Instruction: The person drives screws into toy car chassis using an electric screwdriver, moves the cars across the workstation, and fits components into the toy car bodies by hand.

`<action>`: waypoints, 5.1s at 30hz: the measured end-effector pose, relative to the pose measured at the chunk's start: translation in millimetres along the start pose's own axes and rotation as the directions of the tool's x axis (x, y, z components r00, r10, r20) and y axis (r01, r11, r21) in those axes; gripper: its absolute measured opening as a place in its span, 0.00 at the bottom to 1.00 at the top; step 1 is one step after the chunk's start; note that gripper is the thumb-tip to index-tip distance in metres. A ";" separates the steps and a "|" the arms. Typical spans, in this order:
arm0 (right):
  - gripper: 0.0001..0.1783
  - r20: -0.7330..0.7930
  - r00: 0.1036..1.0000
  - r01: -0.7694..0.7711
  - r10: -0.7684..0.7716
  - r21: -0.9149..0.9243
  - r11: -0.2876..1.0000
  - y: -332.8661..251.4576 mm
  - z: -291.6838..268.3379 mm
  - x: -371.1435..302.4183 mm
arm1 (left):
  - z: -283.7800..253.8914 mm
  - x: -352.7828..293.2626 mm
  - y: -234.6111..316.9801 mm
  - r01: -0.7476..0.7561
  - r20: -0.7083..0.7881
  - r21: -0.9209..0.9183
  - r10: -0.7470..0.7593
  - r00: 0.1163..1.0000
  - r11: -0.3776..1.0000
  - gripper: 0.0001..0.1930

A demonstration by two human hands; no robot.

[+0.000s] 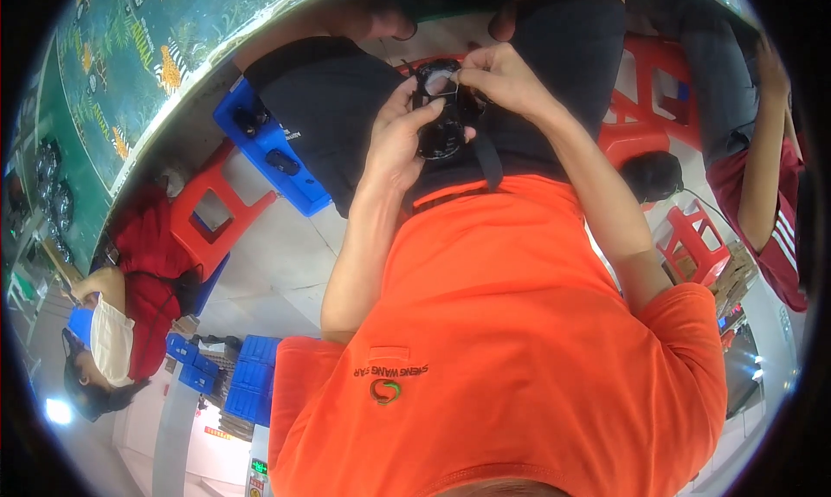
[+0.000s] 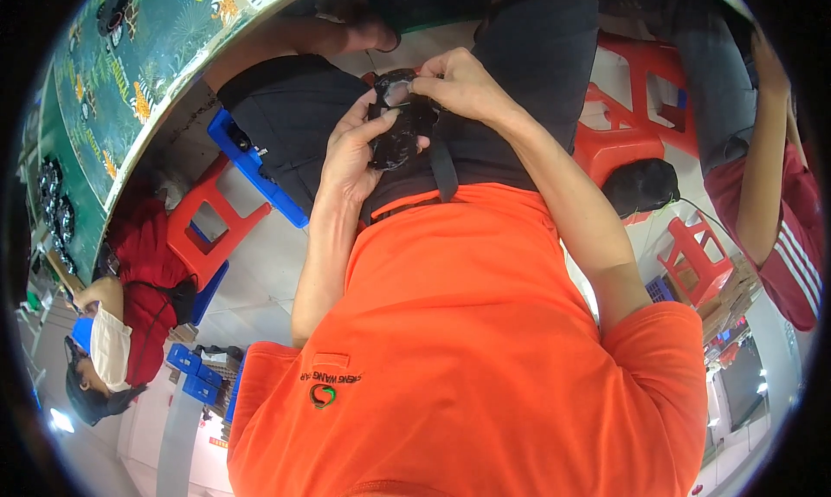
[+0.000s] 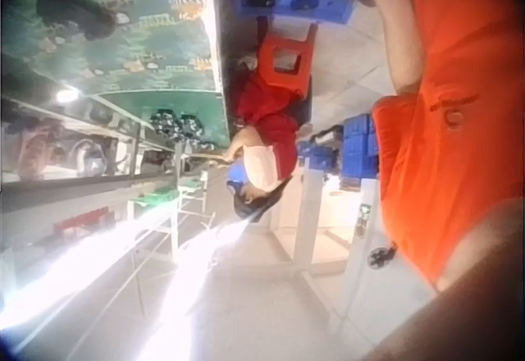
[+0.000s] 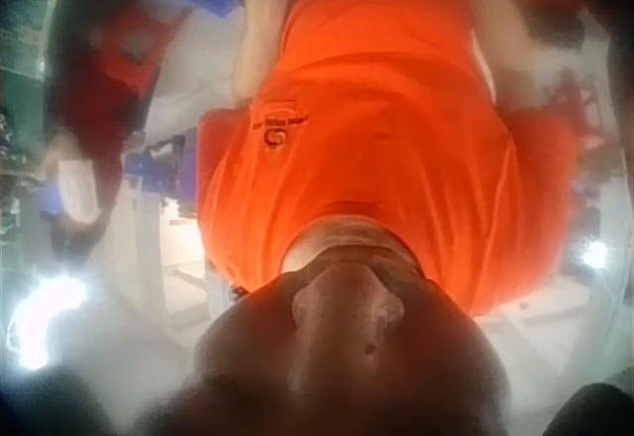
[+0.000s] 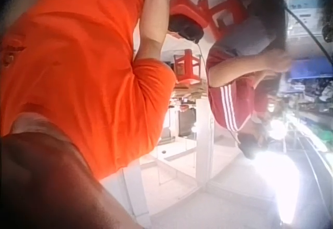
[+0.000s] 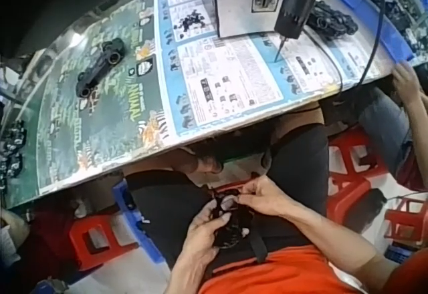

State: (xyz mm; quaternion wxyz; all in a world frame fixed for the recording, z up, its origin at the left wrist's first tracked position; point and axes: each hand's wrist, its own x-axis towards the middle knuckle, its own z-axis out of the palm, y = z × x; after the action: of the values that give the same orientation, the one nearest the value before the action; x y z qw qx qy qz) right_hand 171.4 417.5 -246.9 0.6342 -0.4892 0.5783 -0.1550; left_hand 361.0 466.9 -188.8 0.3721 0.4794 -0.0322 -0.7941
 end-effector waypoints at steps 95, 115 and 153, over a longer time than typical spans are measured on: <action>0.20 -0.008 0.999 -0.011 0.042 0.901 0.434 -13.9 -19.2 -62.5 | -11.2 14.5 -4.3 0.054 0.194 -0.209 -0.012 0.981 0.976 0.31; 0.24 -0.364 0.825 0.550 -0.432 0.342 0.762 -37.9 3.6 -61.0 | -10.8 14.7 -2.1 0.045 0.219 -0.209 0.002 0.976 0.977 0.34; 0.36 0.152 0.705 0.656 -0.693 -0.513 0.554 -50.1 23.8 -55.2 | -19.3 15.6 -5.7 -0.023 0.142 -0.228 0.057 0.988 0.973 0.32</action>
State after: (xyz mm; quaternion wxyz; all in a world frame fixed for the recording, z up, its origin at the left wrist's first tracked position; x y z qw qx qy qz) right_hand 195.3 446.4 -178.2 0.3442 -0.8224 0.3866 -0.2360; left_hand 368.9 467.2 -213.0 0.4366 0.3734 0.0209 -0.8182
